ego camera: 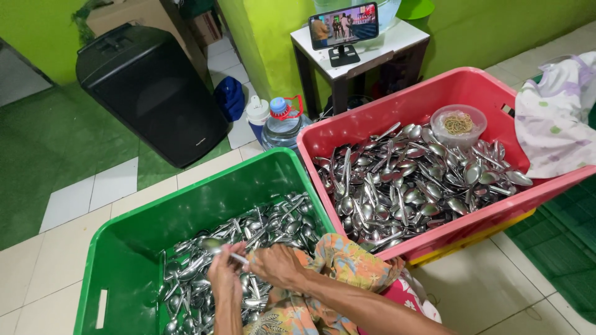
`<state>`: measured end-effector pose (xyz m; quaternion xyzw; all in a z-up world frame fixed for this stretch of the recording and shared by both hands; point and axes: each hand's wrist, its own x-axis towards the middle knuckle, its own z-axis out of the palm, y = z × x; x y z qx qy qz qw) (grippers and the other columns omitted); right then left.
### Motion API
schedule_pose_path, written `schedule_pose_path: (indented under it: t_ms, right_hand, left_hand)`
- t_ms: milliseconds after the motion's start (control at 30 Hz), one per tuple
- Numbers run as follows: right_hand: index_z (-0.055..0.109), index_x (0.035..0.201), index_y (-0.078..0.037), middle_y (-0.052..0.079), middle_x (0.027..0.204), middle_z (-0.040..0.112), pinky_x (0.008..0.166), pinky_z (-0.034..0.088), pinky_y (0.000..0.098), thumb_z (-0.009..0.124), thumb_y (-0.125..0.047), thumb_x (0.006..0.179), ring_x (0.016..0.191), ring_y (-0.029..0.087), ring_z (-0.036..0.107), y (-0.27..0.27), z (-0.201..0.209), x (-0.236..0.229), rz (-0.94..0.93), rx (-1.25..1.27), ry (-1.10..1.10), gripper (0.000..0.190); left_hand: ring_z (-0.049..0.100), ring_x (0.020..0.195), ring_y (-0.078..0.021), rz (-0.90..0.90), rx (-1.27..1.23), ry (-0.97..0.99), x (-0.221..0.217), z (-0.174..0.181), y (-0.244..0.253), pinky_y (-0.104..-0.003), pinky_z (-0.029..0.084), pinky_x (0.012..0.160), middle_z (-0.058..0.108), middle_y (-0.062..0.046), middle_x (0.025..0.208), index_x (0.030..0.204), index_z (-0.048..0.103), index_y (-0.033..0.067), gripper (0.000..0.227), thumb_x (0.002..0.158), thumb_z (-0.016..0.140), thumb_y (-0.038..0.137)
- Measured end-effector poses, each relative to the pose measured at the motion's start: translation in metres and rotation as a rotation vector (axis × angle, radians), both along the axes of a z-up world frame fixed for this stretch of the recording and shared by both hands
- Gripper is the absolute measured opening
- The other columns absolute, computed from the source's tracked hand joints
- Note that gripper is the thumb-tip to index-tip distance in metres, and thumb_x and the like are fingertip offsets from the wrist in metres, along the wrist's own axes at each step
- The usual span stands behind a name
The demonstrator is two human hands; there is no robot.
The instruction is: Wipe individual spoons with a cloth and transfer them from a green bin to a pink bin.
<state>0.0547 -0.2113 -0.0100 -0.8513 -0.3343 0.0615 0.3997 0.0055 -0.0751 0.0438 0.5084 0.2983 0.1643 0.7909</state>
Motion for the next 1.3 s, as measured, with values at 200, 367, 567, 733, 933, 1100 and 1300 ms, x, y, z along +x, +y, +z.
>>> schedule_pose_path:
  t_ms: [200, 367, 567, 733, 933, 1100, 1300]
  right_hand:
    - [0.063, 0.104, -0.002, -0.003, 0.051, 0.038, 0.029, 0.029, 0.0286, 0.058, -0.026, 0.103, 0.036, 0.010, 0.029, -0.007, 0.009, -0.003, 0.136, -0.105, -0.046, 0.025]
    - [0.059, 0.086, -0.008, -0.001, 0.064, 0.040, 0.036, 0.035, 0.0294, 0.040, -0.038, 0.108, 0.046, 0.012, 0.034, -0.022, 0.058, -0.006, -0.021, 0.148, -0.052, 0.041]
    - [0.056, 0.102, -0.002, 0.009, 0.088, 0.050, 0.037, 0.047, 0.0296, 0.058, -0.005, 0.096, 0.053, 0.016, 0.046, -0.016, 0.059, 0.004, -0.075, 0.183, -0.341, 0.007]
    - [0.045, 0.104, -0.008, 0.008, 0.093, 0.048, 0.059, 0.052, 0.0393, 0.077, -0.021, 0.089, 0.071, 0.021, 0.054, -0.019, 0.049, 0.025, -0.073, -0.192, -0.343, 0.037]
    - [0.055, 0.095, -0.006, 0.009, 0.090, 0.052, 0.053, 0.046, 0.0320, 0.059, -0.014, 0.087, 0.076, 0.022, 0.054, -0.026, 0.059, 0.035, -0.289, -0.146, -0.848, 0.012]
    - [0.057, 0.103, -0.005, 0.009, 0.096, 0.062, 0.060, 0.058, 0.0345, 0.047, -0.018, 0.094, 0.073, 0.020, 0.062, -0.027, 0.036, 0.067, -0.611, 0.205, -0.161, 0.019]
    - [0.059, 0.101, -0.015, 0.015, 0.123, 0.061, 0.113, 0.030, 0.0685, 0.035, -0.058, 0.102, 0.126, 0.036, 0.055, -0.027, 0.060, 0.033, -0.030, 0.732, 0.672, 0.049]
  left_hand:
    - [0.070, 0.087, -0.0339, -0.068, 0.161, 0.037, -0.001, -0.001, -0.002, -0.036, 0.054, 0.060, 0.073, -0.028, 0.099, 0.138, 0.056, -0.0042, 0.055, 0.109, 0.034, 0.036]
    - [0.054, 0.061, -0.0221, -0.042, 0.222, 0.167, 0.002, -0.012, 0.004, -0.042, 0.049, 0.061, 0.055, -0.009, 0.070, 0.120, 0.067, 0.0030, 0.032, 0.107, 0.040, 0.016]
    - [0.052, 0.065, -0.0198, -0.311, 0.510, 0.425, -0.005, 0.004, -0.030, -0.031, 0.041, 0.055, 0.062, -0.012, 0.087, 0.117, 0.068, 0.0036, 0.032, 0.104, 0.041, 0.016]
    - [0.045, 0.057, -0.0162, -0.459, 0.591, 0.408, -0.012, -0.016, -0.028, -0.031, 0.036, 0.049, 0.049, -0.002, 0.071, 0.091, 0.062, 0.0114, 0.040, 0.110, 0.036, 0.036]
    - [0.027, 0.042, -0.0114, -0.465, 0.332, 0.159, -0.016, -0.024, -0.030, -0.029, 0.021, 0.039, 0.037, 0.000, 0.057, 0.088, 0.059, 0.0069, 0.036, 0.107, 0.041, 0.032]
    - [0.026, 0.039, -0.0103, -0.451, 0.349, 0.141, -0.025, -0.022, -0.026, -0.027, 0.020, 0.035, 0.036, 0.003, 0.053, 0.089, 0.062, 0.0057, 0.035, 0.108, 0.043, 0.027]
    - [0.021, 0.036, -0.0077, -0.537, 0.145, 0.048, -0.015, -0.029, -0.024, -0.025, 0.016, 0.031, 0.032, 0.005, 0.050, 0.094, 0.061, 0.0045, 0.033, 0.108, 0.044, 0.030]
